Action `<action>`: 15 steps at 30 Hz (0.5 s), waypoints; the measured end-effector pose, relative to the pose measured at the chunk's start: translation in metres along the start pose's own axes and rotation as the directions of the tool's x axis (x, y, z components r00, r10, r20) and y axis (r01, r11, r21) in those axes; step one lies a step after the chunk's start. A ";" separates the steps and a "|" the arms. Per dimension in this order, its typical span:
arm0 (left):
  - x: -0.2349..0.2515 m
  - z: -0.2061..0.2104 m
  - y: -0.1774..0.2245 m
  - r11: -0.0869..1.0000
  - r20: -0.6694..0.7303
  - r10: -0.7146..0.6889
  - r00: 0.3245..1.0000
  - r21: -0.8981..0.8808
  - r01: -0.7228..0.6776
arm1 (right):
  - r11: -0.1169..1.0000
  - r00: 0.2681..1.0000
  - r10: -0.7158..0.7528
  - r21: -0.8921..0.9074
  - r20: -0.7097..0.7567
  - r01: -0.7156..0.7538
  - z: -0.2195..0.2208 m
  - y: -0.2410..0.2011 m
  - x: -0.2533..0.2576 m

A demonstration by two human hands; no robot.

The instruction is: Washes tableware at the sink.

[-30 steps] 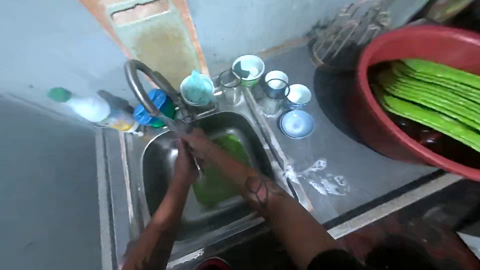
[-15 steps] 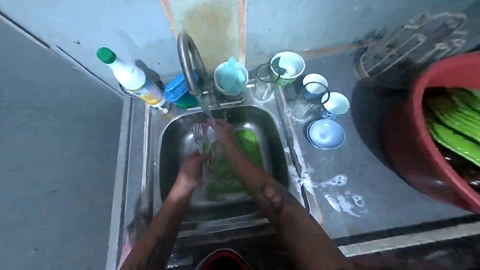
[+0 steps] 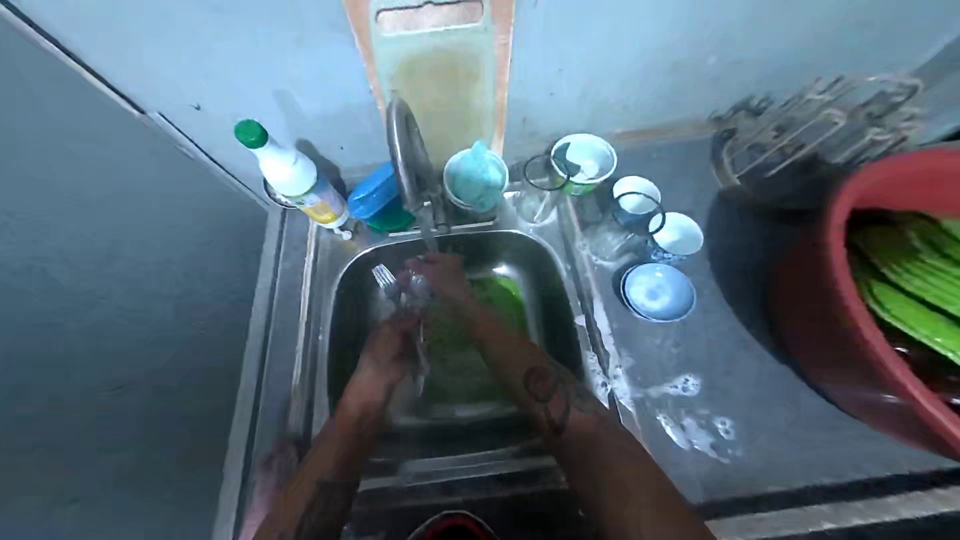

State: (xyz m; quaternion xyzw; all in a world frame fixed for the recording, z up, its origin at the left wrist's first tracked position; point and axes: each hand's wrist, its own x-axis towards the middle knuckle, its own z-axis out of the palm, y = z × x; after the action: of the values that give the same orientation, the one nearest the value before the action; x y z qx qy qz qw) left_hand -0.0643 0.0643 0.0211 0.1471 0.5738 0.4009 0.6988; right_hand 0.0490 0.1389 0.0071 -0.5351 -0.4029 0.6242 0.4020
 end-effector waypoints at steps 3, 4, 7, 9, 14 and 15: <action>-0.001 0.004 0.000 0.998 -0.020 0.069 0.997 0.012 -0.069 | 1.000 0.989 -0.028 0.006 -0.143 0.030 0.002 -0.005 -0.008; -0.002 0.006 0.001 0.994 -0.032 0.103 0.994 0.039 -0.102 | 1.000 0.987 -0.022 0.014 -0.159 0.024 0.004 -0.002 -0.012; -0.005 0.009 0.005 0.977 -0.055 0.190 0.980 0.113 -0.183 | 0.998 0.996 0.040 0.055 -0.079 -0.035 0.006 0.006 -0.021; -0.006 0.007 0.004 0.970 -0.067 0.214 0.975 0.135 -0.203 | 0.996 0.995 -0.031 0.078 -0.094 0.039 0.001 0.007 -0.017; -0.005 0.002 -0.002 0.958 -0.047 0.235 0.971 0.180 -0.224 | 0.990 0.986 -0.030 0.133 -0.167 0.053 0.000 0.010 -0.018; -0.006 0.004 -0.001 0.958 -0.047 0.231 0.972 0.185 -0.219 | 0.990 0.992 0.044 0.142 -0.115 -0.027 0.002 0.012 -0.019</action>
State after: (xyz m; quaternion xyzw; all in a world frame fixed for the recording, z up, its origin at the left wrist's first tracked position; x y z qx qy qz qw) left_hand -0.0601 0.0603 0.0252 0.2597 0.6106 0.4295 0.6126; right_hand 0.0480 0.1165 0.0024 -0.5487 -0.3240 0.6252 0.4506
